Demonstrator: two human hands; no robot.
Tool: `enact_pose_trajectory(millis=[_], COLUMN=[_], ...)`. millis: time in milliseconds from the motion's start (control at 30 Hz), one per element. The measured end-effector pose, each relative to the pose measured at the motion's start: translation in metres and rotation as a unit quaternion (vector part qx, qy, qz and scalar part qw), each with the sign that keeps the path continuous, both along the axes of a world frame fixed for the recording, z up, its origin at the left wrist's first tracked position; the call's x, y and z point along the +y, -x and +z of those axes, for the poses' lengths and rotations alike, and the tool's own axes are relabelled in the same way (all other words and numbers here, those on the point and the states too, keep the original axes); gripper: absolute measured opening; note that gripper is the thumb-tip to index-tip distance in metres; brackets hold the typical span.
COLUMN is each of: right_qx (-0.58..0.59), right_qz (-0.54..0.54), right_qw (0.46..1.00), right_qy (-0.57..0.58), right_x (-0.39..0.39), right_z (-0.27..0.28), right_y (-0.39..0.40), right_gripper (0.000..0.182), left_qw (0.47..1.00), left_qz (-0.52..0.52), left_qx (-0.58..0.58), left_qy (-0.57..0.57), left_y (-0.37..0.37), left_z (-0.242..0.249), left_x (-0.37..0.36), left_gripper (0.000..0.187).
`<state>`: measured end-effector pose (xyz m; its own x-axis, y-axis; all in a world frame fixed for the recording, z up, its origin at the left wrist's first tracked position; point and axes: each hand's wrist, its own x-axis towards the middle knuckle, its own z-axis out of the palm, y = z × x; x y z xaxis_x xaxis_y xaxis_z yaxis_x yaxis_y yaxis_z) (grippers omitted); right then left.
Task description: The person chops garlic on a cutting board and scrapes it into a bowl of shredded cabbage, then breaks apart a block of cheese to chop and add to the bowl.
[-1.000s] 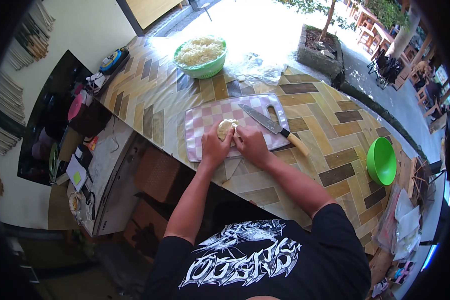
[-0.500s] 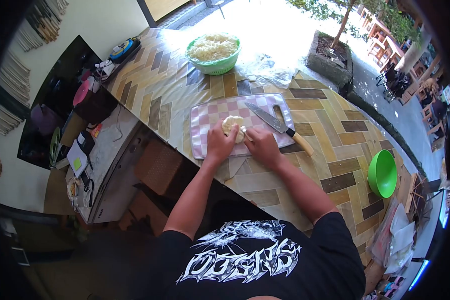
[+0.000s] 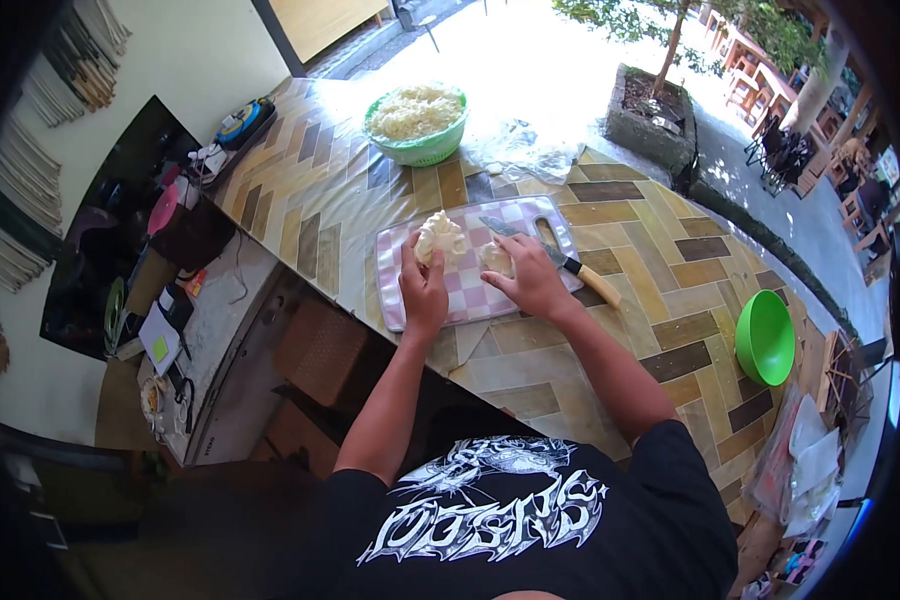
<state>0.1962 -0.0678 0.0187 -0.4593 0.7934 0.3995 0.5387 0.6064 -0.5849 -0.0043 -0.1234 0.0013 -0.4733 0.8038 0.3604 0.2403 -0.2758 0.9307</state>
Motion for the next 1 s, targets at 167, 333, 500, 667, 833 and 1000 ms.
enact_pose_trajectory(millis=[167,333,500,667,833,1000], right_qx=[0.104,0.305,0.365,0.396,0.295,0.227], right_qz=[0.044,0.092,0.097,-0.012,-0.138,-0.138], right_qw=[0.978,0.858,0.812,0.854,0.935,0.962], right_qy=[0.173,0.402,0.445,0.337,0.143,0.07], right_x=[0.021,0.052,0.095,0.151,0.202,0.229], right_z=[0.041,0.053,0.038,0.011,-0.002,-0.015], right_y=[-0.006,-0.015,-0.032,-0.042,-0.036,-0.018], right_gripper=[0.076,0.068,0.053,0.049,0.046,0.046], left_qw=[0.989,0.955,0.969,0.959,0.919,0.918], left_qz=[-0.055,-0.112,-0.111,-0.13,-0.198,-0.184], left_qx=[0.101,0.271,0.222,0.245,0.338,0.348], left_qy=[0.094,-0.031,-0.007,0.059,0.047,0.044], left_y=[-0.004,-0.014,-0.032,-0.03,-0.023,-0.024], left_z=[0.025,0.04,0.043,0.026,0.016,0.01], left_x=[0.004,0.029,0.055,0.049,0.037,0.038], left_gripper=[0.04,0.057,0.066,0.079,0.069,0.058])
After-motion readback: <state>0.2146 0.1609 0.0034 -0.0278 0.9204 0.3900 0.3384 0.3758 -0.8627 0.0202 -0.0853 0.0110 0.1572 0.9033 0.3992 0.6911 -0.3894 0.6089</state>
